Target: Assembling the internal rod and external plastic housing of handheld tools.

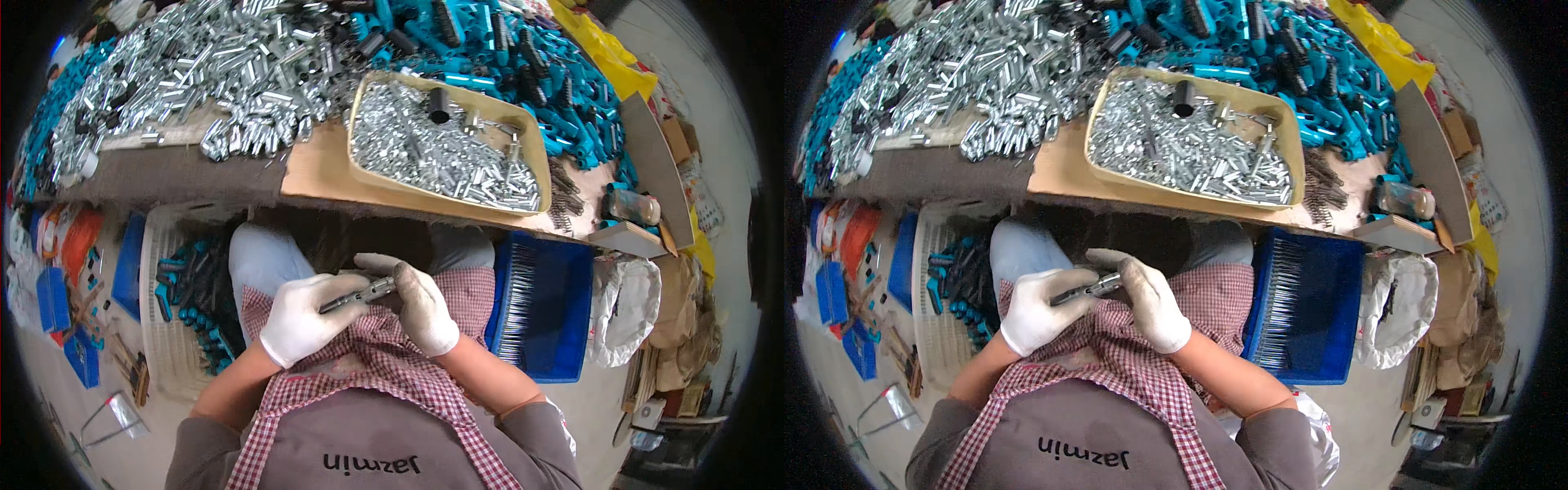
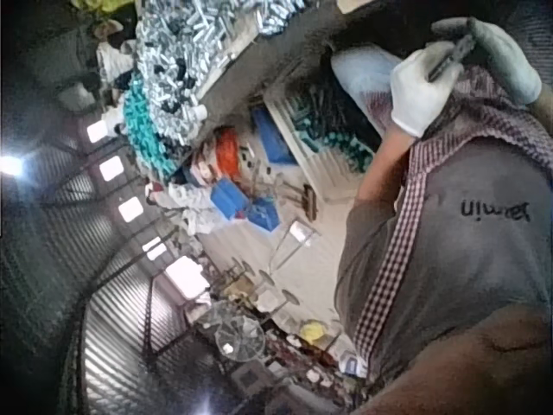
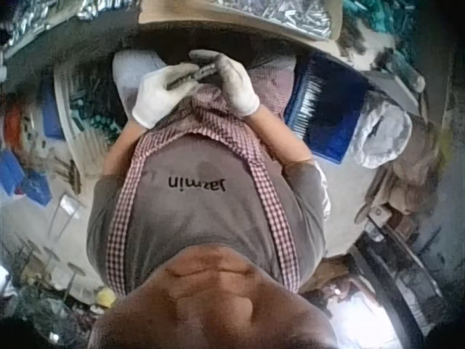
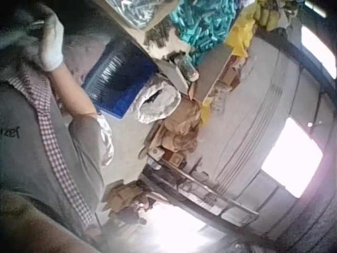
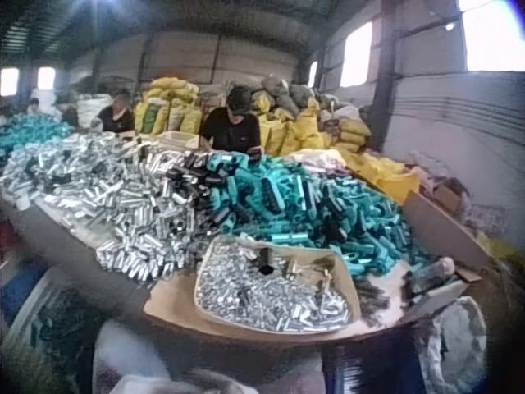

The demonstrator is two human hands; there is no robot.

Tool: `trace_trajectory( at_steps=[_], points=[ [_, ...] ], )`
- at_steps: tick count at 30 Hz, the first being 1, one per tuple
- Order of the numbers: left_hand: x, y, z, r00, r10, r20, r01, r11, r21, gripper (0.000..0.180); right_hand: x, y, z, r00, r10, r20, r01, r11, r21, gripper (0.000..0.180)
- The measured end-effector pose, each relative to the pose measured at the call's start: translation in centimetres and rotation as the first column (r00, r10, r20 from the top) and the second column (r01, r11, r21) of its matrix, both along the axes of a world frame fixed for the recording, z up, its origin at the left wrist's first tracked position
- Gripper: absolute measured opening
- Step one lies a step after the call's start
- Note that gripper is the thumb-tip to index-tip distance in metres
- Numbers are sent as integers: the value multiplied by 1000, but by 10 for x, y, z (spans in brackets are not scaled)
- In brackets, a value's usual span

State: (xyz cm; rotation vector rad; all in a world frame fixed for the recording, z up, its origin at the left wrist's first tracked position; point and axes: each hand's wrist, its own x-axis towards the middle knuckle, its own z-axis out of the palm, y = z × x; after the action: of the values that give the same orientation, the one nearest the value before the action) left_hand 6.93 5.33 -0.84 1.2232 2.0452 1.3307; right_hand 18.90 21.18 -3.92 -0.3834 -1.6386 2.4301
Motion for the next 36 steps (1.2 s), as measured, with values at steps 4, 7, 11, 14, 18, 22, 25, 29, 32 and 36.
trace_trajectory(
  at_steps=[4, 7, 11, 14, 18, 22, 25, 29, 32, 36],
  points=[
    [-1, 3, 7, 996, 45, -80, -38, 996, 86, 28, 2, 42, 19, 988, 143, -57, -116, 932, 343, 76],
    [-5, -4, 4, 991, 136, -3, -136, 990, 42, 28, 3, 99, 61, 990, -124, -59, 131, 719, 682, 42],
    [-9, -10, -3, 983, 178, 44, -177, 984, -9, 27, -5, 221, 90, 793, -521, -317, 407, 65, 911, 20],
    [-9, -6, -9, 981, 174, 85, -171, 985, -33, 28, 15, 338, 76, 703, -670, -239, 90, -250, 964, 23],
    [-6, -5, -7, 982, 167, 88, -165, 986, -33, 29, 4, 397, 60, 643, -740, -200, -150, -378, 914, 28],
    [-5, -2, -8, 981, 175, 84, -172, 984, -44, 30, -22, 417, 55, 631, -689, -355, -163, -566, 808, 25],
    [-6, 2, -1, 989, 147, 29, -146, 989, -11, 31, -34, 425, 56, 536, -842, -65, -508, -383, 772, 34],
    [-6, -2, 9, 985, 174, 22, -173, 984, -40, 31, -28, 415, 72, 602, -789, -124, -412, -439, 799, 23],
    [-9, -8, 6, 983, 184, 20, -182, 981, -61, 29, -30, 358, 111, 564, -771, -296, -146, -445, 883, 29],
    [-16, -2, 10, 980, 199, -5, -199, 980, -17, 35, 0, 256, 128, 905, -366, -217, 276, 118, 954, 30]
  ],
)
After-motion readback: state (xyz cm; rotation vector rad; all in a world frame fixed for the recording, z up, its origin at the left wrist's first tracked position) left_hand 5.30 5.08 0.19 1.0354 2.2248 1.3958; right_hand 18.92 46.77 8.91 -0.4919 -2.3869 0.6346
